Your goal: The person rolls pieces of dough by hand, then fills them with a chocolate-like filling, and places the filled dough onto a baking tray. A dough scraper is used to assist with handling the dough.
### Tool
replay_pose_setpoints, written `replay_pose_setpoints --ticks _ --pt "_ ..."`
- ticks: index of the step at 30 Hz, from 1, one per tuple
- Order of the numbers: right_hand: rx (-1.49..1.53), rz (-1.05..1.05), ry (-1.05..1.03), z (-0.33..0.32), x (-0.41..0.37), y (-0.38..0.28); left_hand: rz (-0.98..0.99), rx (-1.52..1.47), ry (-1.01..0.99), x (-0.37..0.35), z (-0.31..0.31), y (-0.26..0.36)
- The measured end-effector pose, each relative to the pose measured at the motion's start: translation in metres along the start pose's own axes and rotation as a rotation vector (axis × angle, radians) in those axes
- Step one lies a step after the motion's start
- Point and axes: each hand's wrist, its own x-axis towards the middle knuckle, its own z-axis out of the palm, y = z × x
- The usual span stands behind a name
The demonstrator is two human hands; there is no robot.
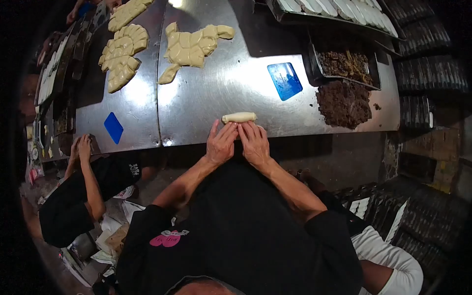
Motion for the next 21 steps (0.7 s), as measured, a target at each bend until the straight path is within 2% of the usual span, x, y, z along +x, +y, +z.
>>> replay_pose_setpoints --ticks 2,3,4,6,7,8,10,12,14,15,17,18,19,20,21 --pt "0.143 0.018 -0.052 -0.007 -0.001 0.002 -0.042 -0.15 -0.004 0.002 -0.008 0.0" --pt "0.325 0.038 -0.128 0.006 -0.008 0.024 -0.139 -0.213 -0.103 0.0 -0.007 -0.01" --pt "0.322 0.037 -0.124 -0.003 0.009 0.024 -0.134 -0.213 -0.1 0.009 -0.008 -0.014" --pt "0.459 0.266 0.067 -0.021 0.036 0.024 -0.272 -0.026 0.005 0.023 -0.008 -0.021" --pt "0.371 0.1 0.138 -0.02 0.043 0.025 -0.195 0.05 -0.02 0.018 -0.007 -0.024" --pt "0.375 0.098 0.143 -0.015 0.038 0.029 -0.192 0.056 -0.019 0.011 -0.008 -0.025" --pt "0.348 -0.147 -0.117 -0.008 0.021 0.043 -0.021 -0.039 -0.103 -0.009 -0.004 -0.022" --pt "0.432 -0.11 -0.178 -0.013 0.018 0.049 -0.028 -0.096 -0.107 -0.009 0.003 -0.018" --pt "0.414 -0.052 -0.09 -0.033 0.033 0.053 -0.206 -0.223 0.077 0.011 0.002 -0.007" --pt "0.399 -0.014 -0.126 -0.035 0.04 0.06 -0.214 -0.227 0.073 0.016 0.002 -0.003" --pt "0.376 0.027 -0.222 -0.047 0.042 0.062 -0.215 -0.083 -0.136 0.026 0.001 -0.001" --pt "0.344 0.058 -0.301 -0.049 0.05 0.066 -0.219 -0.074 -0.122 0.023 -0.004 0.0" --pt "0.407 0.136 -0.166 -0.044 0.051 0.054 -0.429 -0.353 -0.108 0.012 -0.014 0.006" --pt "0.338 0.068 -0.021 -0.03 0.047 0.049 -0.632 -0.635 -0.088 0.007 -0.019 0.007" --pt "0.3 -0.021 -0.024 -0.004 0.045 0.047 -0.634 -0.628 -0.079 0.01 -0.02 0.003"
